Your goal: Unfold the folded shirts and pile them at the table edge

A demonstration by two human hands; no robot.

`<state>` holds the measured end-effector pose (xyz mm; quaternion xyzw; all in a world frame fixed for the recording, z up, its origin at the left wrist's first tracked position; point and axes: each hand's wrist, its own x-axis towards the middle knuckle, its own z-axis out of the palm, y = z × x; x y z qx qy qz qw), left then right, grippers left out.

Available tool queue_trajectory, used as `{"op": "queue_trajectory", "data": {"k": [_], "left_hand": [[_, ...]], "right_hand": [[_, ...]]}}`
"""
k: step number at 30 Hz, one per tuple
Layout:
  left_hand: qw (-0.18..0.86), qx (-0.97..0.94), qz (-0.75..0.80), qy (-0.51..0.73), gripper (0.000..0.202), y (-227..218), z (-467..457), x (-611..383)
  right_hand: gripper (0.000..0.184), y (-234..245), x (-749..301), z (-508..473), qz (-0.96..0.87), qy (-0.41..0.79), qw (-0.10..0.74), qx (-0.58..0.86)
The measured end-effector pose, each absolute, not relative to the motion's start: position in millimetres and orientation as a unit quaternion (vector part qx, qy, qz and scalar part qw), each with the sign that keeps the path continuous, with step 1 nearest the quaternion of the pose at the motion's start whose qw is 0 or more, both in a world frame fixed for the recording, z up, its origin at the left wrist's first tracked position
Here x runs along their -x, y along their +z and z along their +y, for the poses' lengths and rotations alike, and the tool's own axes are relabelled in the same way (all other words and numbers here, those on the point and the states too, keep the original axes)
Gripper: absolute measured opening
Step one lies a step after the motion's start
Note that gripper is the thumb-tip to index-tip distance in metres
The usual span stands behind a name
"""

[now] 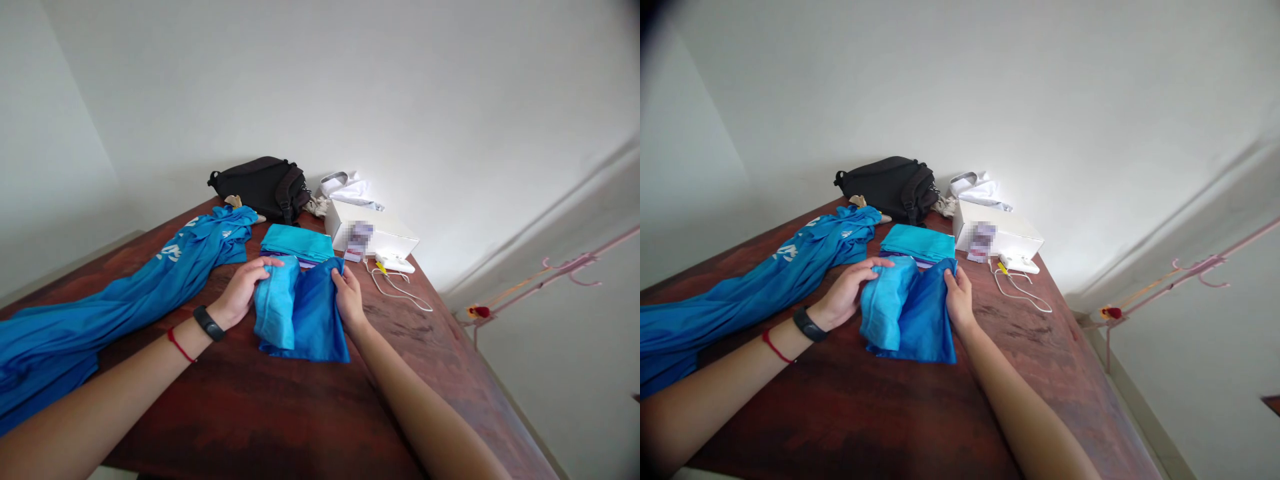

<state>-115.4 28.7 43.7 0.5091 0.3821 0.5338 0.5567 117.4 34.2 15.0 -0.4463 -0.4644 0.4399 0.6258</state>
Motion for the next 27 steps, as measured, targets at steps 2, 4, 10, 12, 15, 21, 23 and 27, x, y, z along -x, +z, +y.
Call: {"op": "queue_trajectory", "data": {"k": [2,4,10,12,15,21,23,27], "left_hand": [[0.533,-0.487,0.402,0.563,0.032,46,40,126],[0.534,-0.468,0.428,0.558,0.034,46,52,137],[0.457,-0.6,0.517,0.405,0.034,37,76,166],[0.37,-0.679,0.548,0.319,0.033,29,80,172],[0.263,-0.736,0.583,0.22,0.038,18,82,174],[0.099,-0.826,0.488,0.265,0.041,33,61,160],[0.142,-0.875,0.396,0.238,0.037,44,47,151],[0.212,-0.929,0.277,0.124,0.066,47,20,137]], "right_hand": [[0.033,30,-129,38,-0.469,0.436,0.622,0.45],[0.035,42,-145,42,-0.484,0.446,0.589,0.468],[0.03,44,-201,56,-0.587,0.326,0.411,0.616],[0.029,40,-213,58,-0.628,0.266,0.287,0.672],[0.035,36,-219,57,-0.65,0.211,0.164,0.711],[0.043,56,-188,35,-0.721,0.117,0.132,0.671],[0.037,65,-170,21,-0.781,0.139,0.098,0.601],[0.048,69,-141,-6,-0.857,0.215,-0.026,0.468]]}}
